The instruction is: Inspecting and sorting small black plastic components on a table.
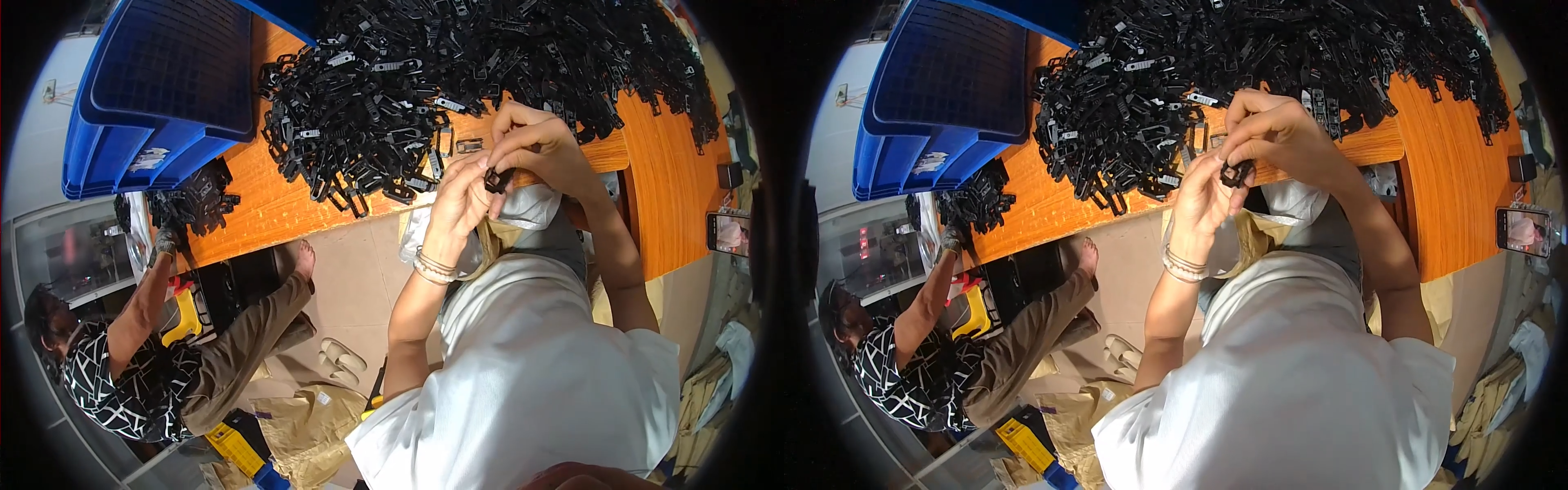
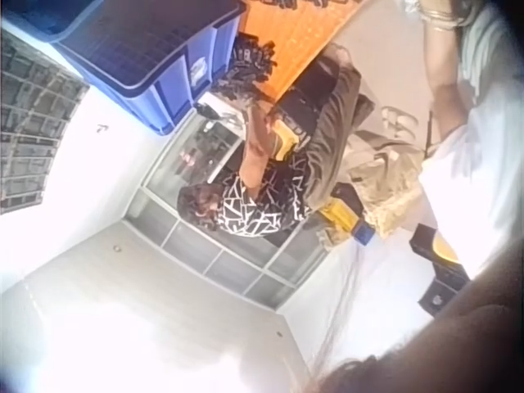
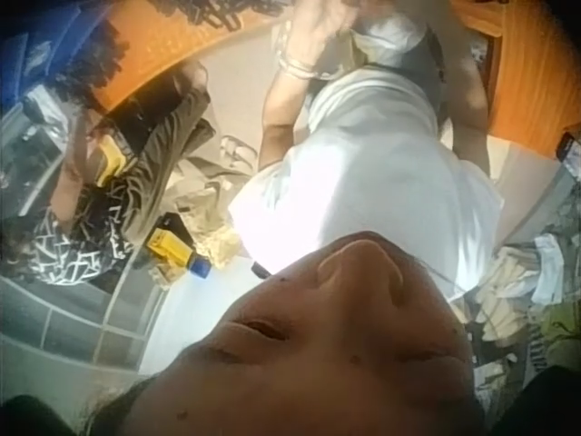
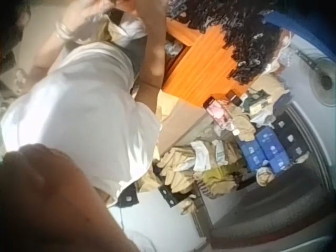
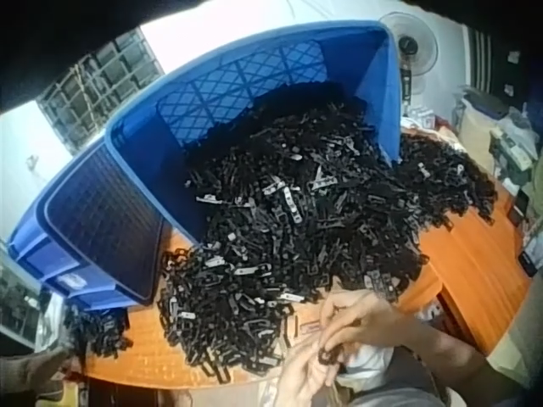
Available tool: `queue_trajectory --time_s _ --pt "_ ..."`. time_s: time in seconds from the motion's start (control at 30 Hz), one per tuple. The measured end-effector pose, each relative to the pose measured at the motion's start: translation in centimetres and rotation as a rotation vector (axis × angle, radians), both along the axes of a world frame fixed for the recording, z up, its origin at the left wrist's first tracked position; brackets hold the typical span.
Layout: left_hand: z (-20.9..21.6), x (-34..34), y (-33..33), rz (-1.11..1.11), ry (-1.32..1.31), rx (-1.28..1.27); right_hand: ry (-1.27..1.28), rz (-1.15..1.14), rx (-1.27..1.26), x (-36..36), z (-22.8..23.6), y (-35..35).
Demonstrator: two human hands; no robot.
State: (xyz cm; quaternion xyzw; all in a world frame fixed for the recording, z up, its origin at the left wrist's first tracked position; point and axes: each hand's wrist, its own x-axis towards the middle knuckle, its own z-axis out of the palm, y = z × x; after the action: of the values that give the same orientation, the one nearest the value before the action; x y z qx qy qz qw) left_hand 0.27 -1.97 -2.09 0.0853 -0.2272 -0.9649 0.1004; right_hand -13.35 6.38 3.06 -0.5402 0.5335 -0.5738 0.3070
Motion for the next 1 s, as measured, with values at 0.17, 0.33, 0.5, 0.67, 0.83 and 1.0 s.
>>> queue_trajectory --time_s 0.17,0.33,0.5,0.67,0.83,1.0 --pt "-0.2 0.2 0.6 -0.029 0.039 0.124 0.119 0.114 -0.039 -0.1 0.3 -0.2" --pt "-0.5 0.2 0.8 -0.02 0.088 0.167 0.247 0.141 -0.078 -0.4 0.1 -0.4" --pt "-0.6 0.3 1.0 -0.012 0.04 0.203 0.188 0.158 0.013 -0.8 0.0 -0.2" --pt "-0.5 0.4 1.0 0.005 0.011 0.179 0.305 0.149 0.006 -1.0 0.1 -0.1" --pt "-0.3 0.5 0.7 0.031 -0.001 0.108 0.215 -0.067 -0.032 -0.7 0.3 1.1" --pt "1.1 0.0 1.4 0.192 -0.135 0.072 0.632 -0.227 -0.044 2.4 0.9 3.3"
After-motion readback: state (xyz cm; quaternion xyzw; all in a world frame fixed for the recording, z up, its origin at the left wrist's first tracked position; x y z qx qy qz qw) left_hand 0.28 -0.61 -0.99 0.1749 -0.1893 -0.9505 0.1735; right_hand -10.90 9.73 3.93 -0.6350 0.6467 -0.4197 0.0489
